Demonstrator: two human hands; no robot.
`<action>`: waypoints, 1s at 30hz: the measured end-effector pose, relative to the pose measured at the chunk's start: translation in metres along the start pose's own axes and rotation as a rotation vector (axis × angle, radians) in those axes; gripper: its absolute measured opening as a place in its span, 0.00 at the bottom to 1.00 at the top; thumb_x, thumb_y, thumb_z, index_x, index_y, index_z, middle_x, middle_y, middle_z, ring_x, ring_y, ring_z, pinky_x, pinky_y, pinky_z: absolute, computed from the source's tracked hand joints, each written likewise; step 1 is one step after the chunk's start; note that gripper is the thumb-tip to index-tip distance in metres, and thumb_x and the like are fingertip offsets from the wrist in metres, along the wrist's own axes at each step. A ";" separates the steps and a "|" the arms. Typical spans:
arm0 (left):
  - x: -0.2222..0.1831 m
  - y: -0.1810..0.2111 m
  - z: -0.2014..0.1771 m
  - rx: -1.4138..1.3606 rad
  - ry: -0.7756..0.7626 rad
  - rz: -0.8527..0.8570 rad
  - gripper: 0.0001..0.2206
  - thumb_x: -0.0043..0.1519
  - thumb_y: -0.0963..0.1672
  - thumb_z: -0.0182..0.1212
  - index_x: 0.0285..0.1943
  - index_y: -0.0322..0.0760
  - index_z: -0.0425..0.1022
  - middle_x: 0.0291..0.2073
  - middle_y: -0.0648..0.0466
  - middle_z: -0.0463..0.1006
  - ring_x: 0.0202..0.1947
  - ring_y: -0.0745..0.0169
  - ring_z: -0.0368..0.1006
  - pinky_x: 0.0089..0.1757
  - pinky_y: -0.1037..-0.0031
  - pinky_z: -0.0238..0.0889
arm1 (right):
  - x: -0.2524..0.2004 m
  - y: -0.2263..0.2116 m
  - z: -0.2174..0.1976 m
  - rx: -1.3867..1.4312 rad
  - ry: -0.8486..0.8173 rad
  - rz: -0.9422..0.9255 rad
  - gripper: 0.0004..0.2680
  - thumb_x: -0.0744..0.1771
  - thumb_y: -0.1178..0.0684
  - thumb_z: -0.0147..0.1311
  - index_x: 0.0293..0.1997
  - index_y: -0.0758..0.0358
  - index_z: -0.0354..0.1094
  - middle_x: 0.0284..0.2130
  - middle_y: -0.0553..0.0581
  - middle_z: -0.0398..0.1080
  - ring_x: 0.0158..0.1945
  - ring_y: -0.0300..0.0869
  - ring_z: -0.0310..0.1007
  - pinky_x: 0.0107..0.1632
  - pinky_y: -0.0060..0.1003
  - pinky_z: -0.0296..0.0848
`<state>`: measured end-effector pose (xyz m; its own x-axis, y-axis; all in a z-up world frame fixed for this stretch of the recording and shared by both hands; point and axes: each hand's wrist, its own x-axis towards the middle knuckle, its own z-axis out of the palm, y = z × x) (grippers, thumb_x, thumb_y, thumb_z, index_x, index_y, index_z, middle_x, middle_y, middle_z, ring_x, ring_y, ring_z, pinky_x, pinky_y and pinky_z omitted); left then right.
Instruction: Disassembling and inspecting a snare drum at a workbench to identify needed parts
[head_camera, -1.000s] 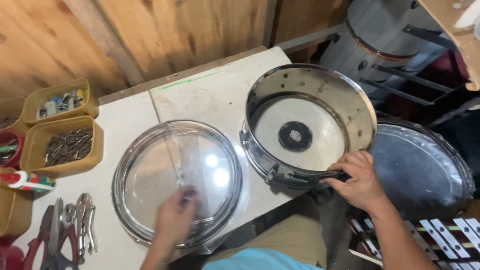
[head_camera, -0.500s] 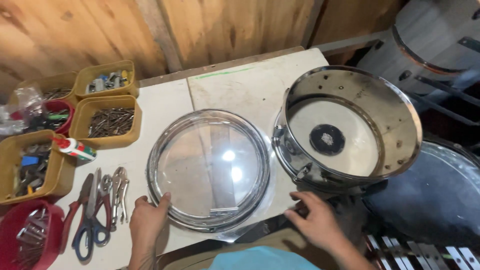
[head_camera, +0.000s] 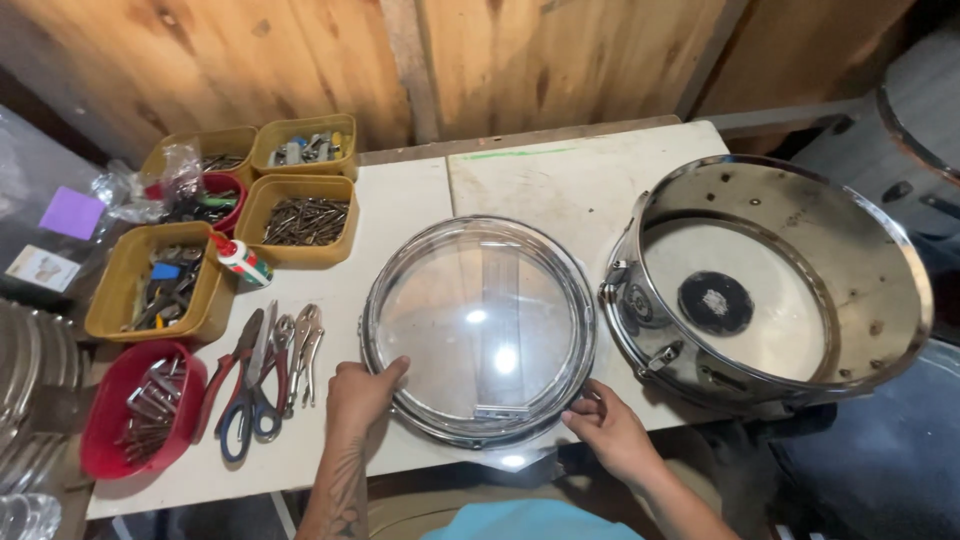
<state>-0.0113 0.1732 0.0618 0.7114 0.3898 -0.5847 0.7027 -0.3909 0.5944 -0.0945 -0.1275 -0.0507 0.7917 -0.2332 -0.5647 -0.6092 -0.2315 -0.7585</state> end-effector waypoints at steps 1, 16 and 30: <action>0.005 -0.004 0.000 -0.007 0.006 -0.005 0.32 0.59 0.52 0.68 0.65 0.25 0.65 0.59 0.41 0.76 0.56 0.45 0.75 0.53 0.60 0.69 | 0.007 0.008 0.001 -0.006 -0.007 -0.005 0.30 0.61 0.47 0.63 0.74 0.49 0.57 0.50 0.56 0.76 0.48 0.40 0.80 0.55 0.34 0.74; 0.050 -0.020 0.008 -0.307 -0.064 0.028 0.21 0.54 0.47 0.75 0.46 0.28 0.71 0.40 0.46 0.79 0.40 0.56 0.74 0.42 0.68 0.66 | 0.043 0.042 0.001 0.301 -0.122 -0.115 0.25 0.63 0.59 0.61 0.69 0.63 0.59 0.40 0.68 0.74 0.40 0.51 0.78 0.43 0.45 0.83; 0.047 -0.023 0.030 -0.658 -0.092 0.038 0.34 0.53 0.41 0.70 0.68 0.26 0.59 0.54 0.41 0.76 0.50 0.54 0.74 0.52 0.68 0.68 | 0.038 0.038 -0.002 0.272 -0.133 -0.123 0.21 0.64 0.59 0.62 0.63 0.66 0.63 0.34 0.63 0.73 0.39 0.48 0.78 0.45 0.40 0.80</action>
<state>0.0064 0.1758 0.0038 0.7537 0.3013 -0.5841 0.5492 0.1994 0.8115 -0.0871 -0.1472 -0.1003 0.8685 -0.0897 -0.4876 -0.4883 0.0152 -0.8726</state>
